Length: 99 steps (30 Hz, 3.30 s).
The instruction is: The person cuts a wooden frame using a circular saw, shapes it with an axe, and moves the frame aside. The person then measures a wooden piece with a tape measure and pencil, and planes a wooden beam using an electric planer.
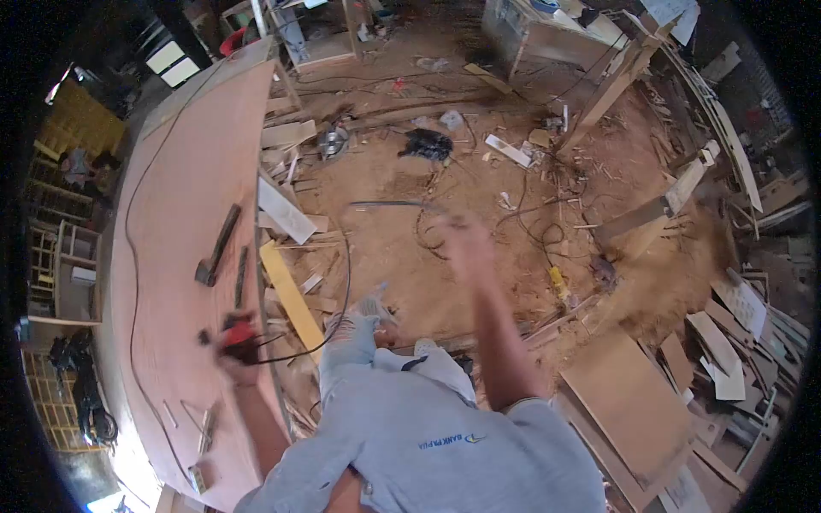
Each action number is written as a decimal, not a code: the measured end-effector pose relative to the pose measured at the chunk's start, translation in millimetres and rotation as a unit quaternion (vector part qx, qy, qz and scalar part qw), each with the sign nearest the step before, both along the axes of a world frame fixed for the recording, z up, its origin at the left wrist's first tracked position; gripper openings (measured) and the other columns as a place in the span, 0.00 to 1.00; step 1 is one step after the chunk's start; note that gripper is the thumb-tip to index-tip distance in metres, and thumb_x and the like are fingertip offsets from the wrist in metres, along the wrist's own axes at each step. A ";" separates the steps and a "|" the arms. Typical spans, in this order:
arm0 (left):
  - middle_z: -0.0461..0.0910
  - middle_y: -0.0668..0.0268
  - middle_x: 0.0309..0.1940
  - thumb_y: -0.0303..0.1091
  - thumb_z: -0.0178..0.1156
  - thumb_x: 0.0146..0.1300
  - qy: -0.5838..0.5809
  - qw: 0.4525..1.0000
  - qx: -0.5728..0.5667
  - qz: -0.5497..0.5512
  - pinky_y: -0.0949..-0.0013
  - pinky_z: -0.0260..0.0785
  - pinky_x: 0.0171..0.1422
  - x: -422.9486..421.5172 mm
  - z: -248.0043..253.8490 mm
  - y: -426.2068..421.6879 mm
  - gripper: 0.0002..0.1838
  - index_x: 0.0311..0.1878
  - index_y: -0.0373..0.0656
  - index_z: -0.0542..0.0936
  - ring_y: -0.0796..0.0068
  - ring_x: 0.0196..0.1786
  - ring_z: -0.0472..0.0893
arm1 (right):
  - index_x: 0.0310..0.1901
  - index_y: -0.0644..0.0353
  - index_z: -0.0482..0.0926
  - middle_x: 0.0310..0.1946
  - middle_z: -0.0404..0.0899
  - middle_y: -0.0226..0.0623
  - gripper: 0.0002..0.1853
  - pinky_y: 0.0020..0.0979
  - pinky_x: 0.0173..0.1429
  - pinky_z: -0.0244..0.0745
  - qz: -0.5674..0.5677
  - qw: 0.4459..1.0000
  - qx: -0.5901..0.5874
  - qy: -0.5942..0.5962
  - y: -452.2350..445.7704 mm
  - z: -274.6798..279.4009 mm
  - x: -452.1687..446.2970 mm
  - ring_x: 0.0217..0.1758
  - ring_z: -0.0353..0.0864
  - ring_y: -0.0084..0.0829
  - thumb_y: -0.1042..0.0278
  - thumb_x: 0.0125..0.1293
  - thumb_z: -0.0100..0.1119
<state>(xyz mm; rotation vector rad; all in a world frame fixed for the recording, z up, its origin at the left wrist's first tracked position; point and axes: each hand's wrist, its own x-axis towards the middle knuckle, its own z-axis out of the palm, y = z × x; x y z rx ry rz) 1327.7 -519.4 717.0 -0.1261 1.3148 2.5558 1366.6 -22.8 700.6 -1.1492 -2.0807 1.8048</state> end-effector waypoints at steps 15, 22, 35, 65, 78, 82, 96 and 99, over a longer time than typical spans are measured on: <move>0.83 0.51 0.49 0.49 0.68 0.56 -0.138 0.961 0.116 -0.208 0.53 0.75 0.64 -396.0 -80.6 248.3 0.31 0.56 0.36 0.80 0.52 0.53 0.84 | 0.57 0.62 0.79 0.46 0.87 0.41 0.18 0.39 0.56 0.80 0.306 0.950 0.052 -0.048 -35.9 -85.7 -321.4 0.51 0.86 0.33 0.61 0.74 0.70; 0.83 0.57 0.44 0.52 0.64 0.58 0.004 0.996 -0.011 -0.084 0.66 0.75 0.51 -611.1 -52.0 207.3 0.31 0.57 0.38 0.78 0.65 0.45 0.83 | 0.56 0.65 0.84 0.51 0.90 0.45 0.21 0.36 0.62 0.82 0.374 0.926 -0.009 -0.045 -8.5 -155.6 -495.9 0.56 0.89 0.37 0.61 0.68 0.75; 0.82 0.54 0.52 0.31 0.77 0.60 0.186 0.549 -0.787 0.211 0.59 0.78 0.58 -1055.2 -223.1 178.2 0.26 0.61 0.38 0.80 0.56 0.53 0.83 | 0.50 0.59 0.87 0.43 0.88 0.48 0.10 0.38 0.51 0.81 0.397 0.905 0.040 -0.147 110.4 -493.0 -960.1 0.47 0.90 0.41 0.66 0.72 0.66; 0.82 0.50 0.49 0.51 0.72 0.68 0.107 0.426 -0.879 0.186 0.43 0.71 0.63 -1094.7 -278.3 166.4 0.28 0.57 0.36 0.79 0.45 0.56 0.79 | 0.50 0.50 0.90 0.48 0.91 0.42 0.13 0.43 0.52 0.86 0.493 0.788 0.221 -0.295 81.4 -614.3 -1119.1 0.53 0.92 0.41 0.65 0.70 0.59; 0.86 0.49 0.51 0.43 0.78 0.65 0.063 0.733 -0.675 0.056 0.56 0.81 0.62 -1127.2 -301.1 148.8 0.33 0.62 0.29 0.77 0.60 0.54 0.85 | 0.54 0.61 0.87 0.41 0.88 0.43 0.27 0.40 0.46 0.79 -0.156 0.951 -0.119 -0.239 260.2 -203.9 -729.6 0.42 0.87 0.37 0.40 0.76 0.62; 0.87 0.51 0.50 0.48 0.75 0.67 0.089 0.800 -0.593 0.019 0.56 0.81 0.60 -1102.1 -281.4 241.4 0.33 0.60 0.28 0.79 0.60 0.50 0.86 | 0.45 0.63 0.89 0.29 0.87 0.37 0.26 0.39 0.33 0.77 -0.307 0.934 -0.022 -0.180 264.3 -229.0 -537.0 0.28 0.84 0.34 0.43 0.77 0.60; 0.82 0.71 0.37 0.41 0.66 0.72 0.199 0.731 -0.345 -0.554 0.68 0.73 0.45 -685.4 -171.8 777.5 0.12 0.45 0.41 0.85 0.77 0.39 0.79 | 0.55 0.61 0.86 0.39 0.86 0.44 0.21 0.49 0.40 0.84 -0.723 0.635 -0.180 -0.207 162.8 -253.2 -82.7 0.42 0.88 0.42 0.56 0.69 0.60; 0.80 0.72 0.36 0.42 0.64 0.72 0.176 0.744 -0.222 -0.605 0.72 0.70 0.42 -578.7 -176.5 919.9 0.11 0.45 0.43 0.85 0.82 0.37 0.76 | 0.56 0.65 0.85 0.41 0.88 0.42 0.21 0.49 0.33 0.84 -0.817 0.489 -0.285 -0.109 155.7 -240.6 -55.3 0.39 0.89 0.41 0.58 0.70 0.58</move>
